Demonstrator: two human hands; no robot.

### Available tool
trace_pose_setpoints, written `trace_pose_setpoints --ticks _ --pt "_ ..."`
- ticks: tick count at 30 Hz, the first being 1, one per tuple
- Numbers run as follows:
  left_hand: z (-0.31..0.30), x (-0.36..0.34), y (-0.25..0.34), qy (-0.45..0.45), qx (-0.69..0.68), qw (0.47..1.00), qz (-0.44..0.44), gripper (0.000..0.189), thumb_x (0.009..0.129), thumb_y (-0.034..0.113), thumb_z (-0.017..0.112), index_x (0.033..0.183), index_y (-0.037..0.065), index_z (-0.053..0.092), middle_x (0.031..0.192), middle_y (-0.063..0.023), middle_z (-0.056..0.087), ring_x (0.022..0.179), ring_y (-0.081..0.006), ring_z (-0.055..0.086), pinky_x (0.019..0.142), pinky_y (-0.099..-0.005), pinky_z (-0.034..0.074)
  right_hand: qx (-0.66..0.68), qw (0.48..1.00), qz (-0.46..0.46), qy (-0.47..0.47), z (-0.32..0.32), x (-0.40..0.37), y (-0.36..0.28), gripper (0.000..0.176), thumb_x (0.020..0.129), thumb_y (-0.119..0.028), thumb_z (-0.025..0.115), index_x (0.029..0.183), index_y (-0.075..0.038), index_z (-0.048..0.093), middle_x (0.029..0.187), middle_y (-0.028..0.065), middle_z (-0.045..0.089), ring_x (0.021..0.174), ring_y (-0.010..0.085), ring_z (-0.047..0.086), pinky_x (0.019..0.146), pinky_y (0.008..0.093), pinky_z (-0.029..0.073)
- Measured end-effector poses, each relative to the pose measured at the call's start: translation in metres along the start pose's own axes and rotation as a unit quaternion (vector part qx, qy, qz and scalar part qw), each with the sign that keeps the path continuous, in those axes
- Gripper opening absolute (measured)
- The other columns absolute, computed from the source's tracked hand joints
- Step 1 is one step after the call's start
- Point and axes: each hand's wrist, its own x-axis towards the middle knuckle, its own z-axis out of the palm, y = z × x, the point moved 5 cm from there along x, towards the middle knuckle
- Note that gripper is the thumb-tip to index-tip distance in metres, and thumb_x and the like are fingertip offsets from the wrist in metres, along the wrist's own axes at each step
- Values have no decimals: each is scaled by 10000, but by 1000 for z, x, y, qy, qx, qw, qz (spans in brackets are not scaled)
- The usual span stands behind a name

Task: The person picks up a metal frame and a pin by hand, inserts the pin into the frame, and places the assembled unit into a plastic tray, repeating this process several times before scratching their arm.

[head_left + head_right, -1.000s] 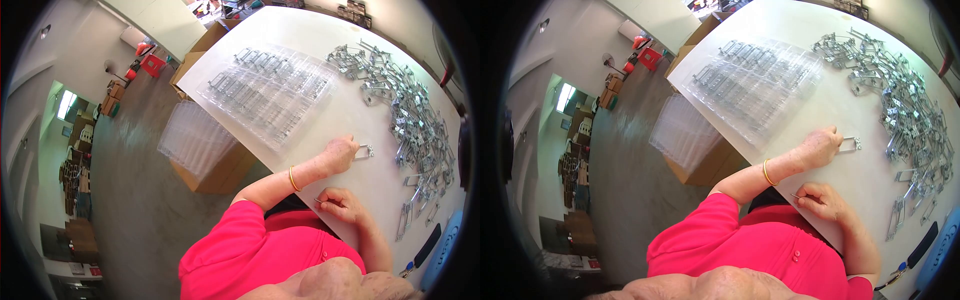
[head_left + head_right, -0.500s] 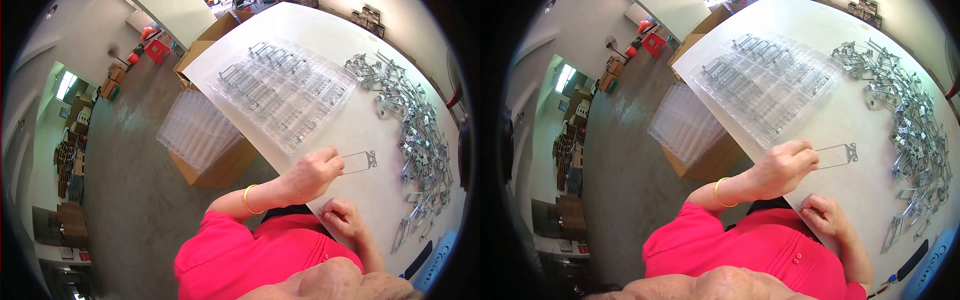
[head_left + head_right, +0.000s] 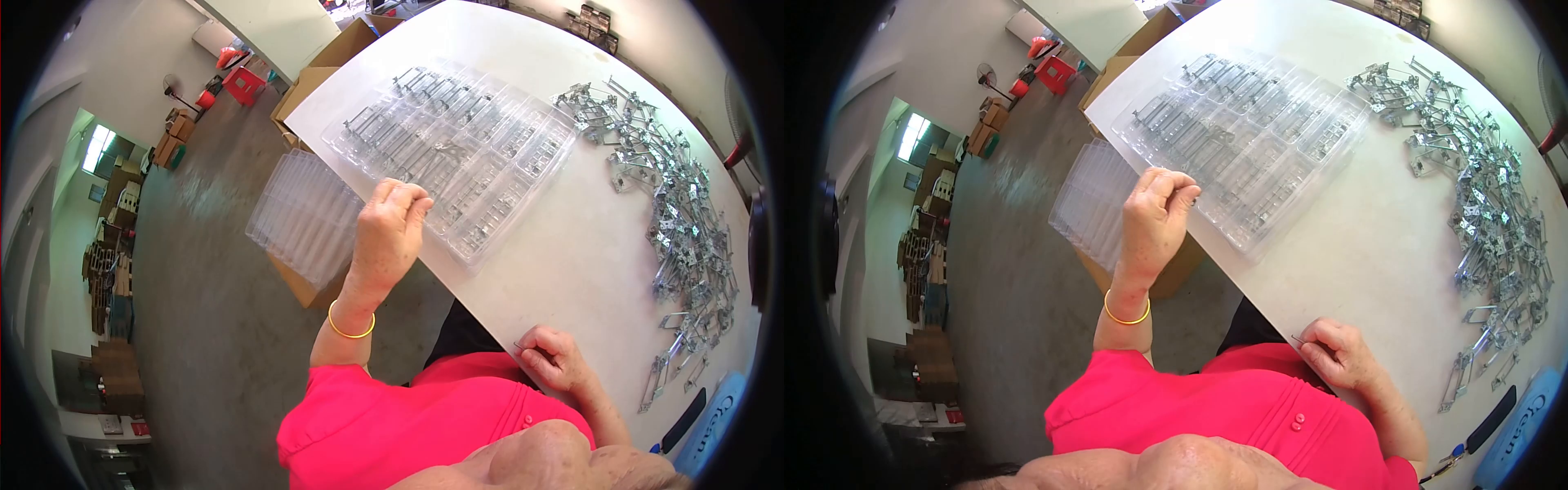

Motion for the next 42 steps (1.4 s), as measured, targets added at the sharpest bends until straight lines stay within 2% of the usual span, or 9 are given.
trace_pose_setpoints --ticks 2,9,12,23,36,42 --pt "-1 3 -10 2 8 999 -32 51 886 2 746 915 0 704 874 -112 662 707 -230 661 639 -328 529 -1 1000 -4 6 0 0 -1 76 916 -62 665 872 -37 609 817 118 639 695 271 622 636 358 487" --pt "5 10 -20 -10 35 999 -22 38 898 9 731 913 -13 704 878 -123 666 698 -233 655 648 -328 531 2 1000 13 2 0 -1 0 77 930 -72 665 881 -40 615 823 114 645 709 265 631 643 355 494" --pt "13 12 -28 -37 32 998 -44 52 904 29 724 922 -17 709 887 -137 669 727 -241 662 667 -333 532 4 1000 17 5 1 -2 1 77 933 -78 665 883 -42 618 823 111 645 706 266 631 641 354 494" --pt "35 28 -44 -138 55 988 -43 85 900 66 701 897 -20 701 897 -180 662 785 -345 659 724 -407 521 2 1000 27 -1 -1 -1 2 89 940 -103 659 883 -46 622 823 110 642 710 267 631 650 352 494" --pt "47 36 -42 -198 106 974 -29 127 918 108 700 900 -18 690 895 -192 649 842 -373 663 778 -440 530 0 999 31 -6 -3 0 0 85 933 -101 658 886 -41 620 833 113 650 737 279 638 665 360 498" --pt "46 35 -41 -226 117 967 -30 108 933 82 669 964 -18 697 918 -200 655 887 -388 669 818 -449 537 -4 999 33 -9 -2 -1 3 86 935 -106 657 888 -42 622 830 113 646 736 279 639 665 361 498"
